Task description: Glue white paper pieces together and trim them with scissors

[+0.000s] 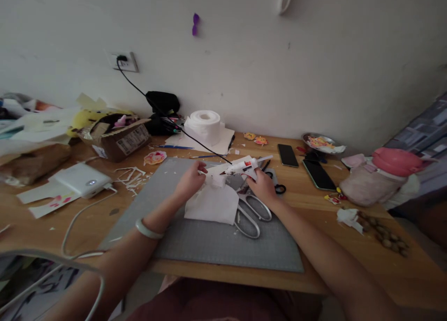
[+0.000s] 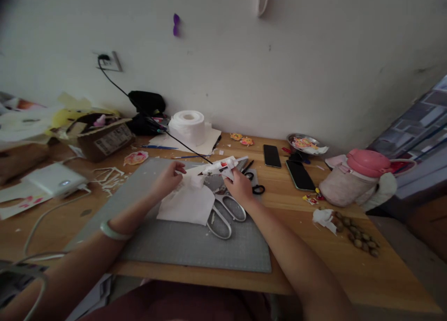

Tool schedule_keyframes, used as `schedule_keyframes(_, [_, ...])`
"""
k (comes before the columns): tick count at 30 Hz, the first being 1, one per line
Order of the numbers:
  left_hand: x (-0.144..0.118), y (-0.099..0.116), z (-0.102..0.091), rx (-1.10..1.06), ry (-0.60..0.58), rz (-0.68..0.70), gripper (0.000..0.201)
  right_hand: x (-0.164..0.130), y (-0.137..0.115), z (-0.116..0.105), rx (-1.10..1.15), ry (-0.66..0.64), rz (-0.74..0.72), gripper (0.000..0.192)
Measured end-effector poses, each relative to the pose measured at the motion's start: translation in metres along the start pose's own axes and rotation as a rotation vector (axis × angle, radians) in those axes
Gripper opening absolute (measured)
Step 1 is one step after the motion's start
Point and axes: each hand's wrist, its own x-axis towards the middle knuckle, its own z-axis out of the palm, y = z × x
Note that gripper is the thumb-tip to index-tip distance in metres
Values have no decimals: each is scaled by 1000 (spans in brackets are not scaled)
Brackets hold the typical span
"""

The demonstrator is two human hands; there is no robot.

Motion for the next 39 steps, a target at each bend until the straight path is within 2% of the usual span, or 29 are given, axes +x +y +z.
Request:
schedule_keyframes(3, [-3,4,-7,230,43,53,36,0,0,0,-11,-3,-5,31])
schedule_keyframes(5, [-5,7,-8,306,53,119,32,0,-1,-1,-14,-1,-6,33])
schedule_keyframes(9, [-5,5,0,191,-45,185,22,-1,-1,0,-16,-8,-9,34])
schedule_keyframes(12, [-3,0,7,110,-115,161,22,-1,-1,-1,-10,-13,-10,34])
schedule_keyframes(16, [-2,-4,11,94,-131,128,21,-1,-3,-3,-19,-28,5,39])
schedule_keyframes(23, [-2,1,12,159,-164,35,26,-2,-4,-6,-46,-34,-4,44])
schedule_keyframes(39, [-5,10,11,295,-217,-45,22,-4,-11,-12,-81,-50,-28,37])
